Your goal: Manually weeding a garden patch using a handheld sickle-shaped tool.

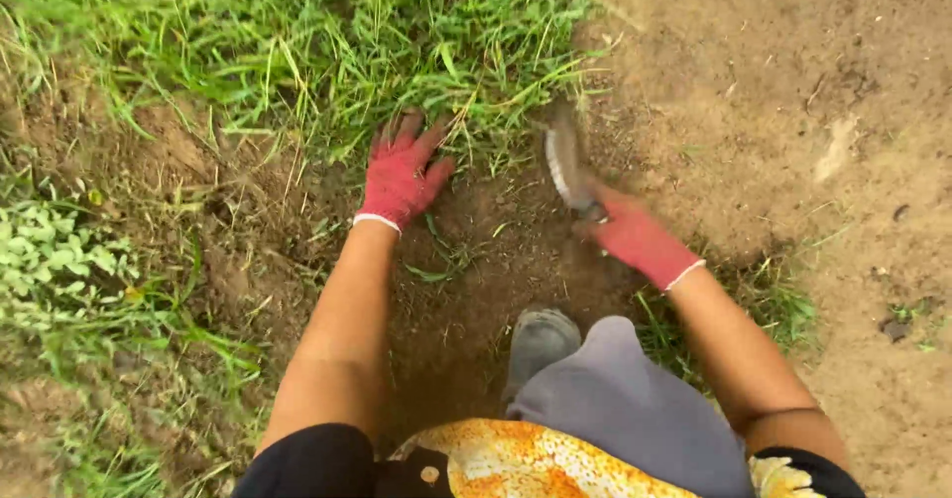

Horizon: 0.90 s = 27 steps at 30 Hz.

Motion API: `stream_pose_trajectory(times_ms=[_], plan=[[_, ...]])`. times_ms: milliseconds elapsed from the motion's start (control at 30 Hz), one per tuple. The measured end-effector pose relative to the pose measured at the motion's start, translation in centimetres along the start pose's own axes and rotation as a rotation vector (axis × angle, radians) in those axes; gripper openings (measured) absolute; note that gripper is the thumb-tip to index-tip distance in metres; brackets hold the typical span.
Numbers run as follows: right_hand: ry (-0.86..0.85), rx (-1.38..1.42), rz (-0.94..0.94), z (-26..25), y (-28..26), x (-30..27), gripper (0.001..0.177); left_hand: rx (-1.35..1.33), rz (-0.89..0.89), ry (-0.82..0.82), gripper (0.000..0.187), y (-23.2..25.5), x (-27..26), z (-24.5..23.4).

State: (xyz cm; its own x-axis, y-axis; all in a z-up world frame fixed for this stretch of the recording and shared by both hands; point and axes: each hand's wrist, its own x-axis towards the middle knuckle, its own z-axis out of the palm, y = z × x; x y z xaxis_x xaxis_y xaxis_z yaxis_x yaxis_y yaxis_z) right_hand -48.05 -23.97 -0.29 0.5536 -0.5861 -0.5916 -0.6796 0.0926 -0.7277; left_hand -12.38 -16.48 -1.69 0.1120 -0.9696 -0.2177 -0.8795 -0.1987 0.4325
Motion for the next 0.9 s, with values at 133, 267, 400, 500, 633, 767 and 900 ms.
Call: stream_pose_trajectory(times_ms=[133,267,400,500,633,767,900], plan=[[0.446,0.027,0.089,2.1,-0.2,-1.6,0.062,0.021,0.026,0.017,0.063,0.6,-0.1,-0.6],[0.118,-0.104,-0.219,3.9,1.3,-1.8,0.078,0.040,0.044,0.072,0.063,-0.1,0.4,-0.5],[0.332,0.024,0.223,0.5,-0.5,-1.9,0.067,0.024,0.051,0.069,0.060,-0.4,-0.3,0.3],[0.382,-0.037,0.146,3.2,8.7,3.5,0.035,0.023,0.027,0.082,0.062,0.0,-0.2,0.5],[0.140,0.026,-0.467,-0.2,-0.3,1.8,0.075,0.033,0.012,0.049,0.064,0.2,0.2,0.1],[0.313,0.436,0.085,-2.6,-2.3,1.3,0.069,0.008,0.054,0.055,0.060,-0.6,-0.1,0.3],[0.088,-0.281,-0.040,1.3,-2.7,3.9,0.084,0.006,0.001,0.046,0.063,0.1,0.2,-0.5]])
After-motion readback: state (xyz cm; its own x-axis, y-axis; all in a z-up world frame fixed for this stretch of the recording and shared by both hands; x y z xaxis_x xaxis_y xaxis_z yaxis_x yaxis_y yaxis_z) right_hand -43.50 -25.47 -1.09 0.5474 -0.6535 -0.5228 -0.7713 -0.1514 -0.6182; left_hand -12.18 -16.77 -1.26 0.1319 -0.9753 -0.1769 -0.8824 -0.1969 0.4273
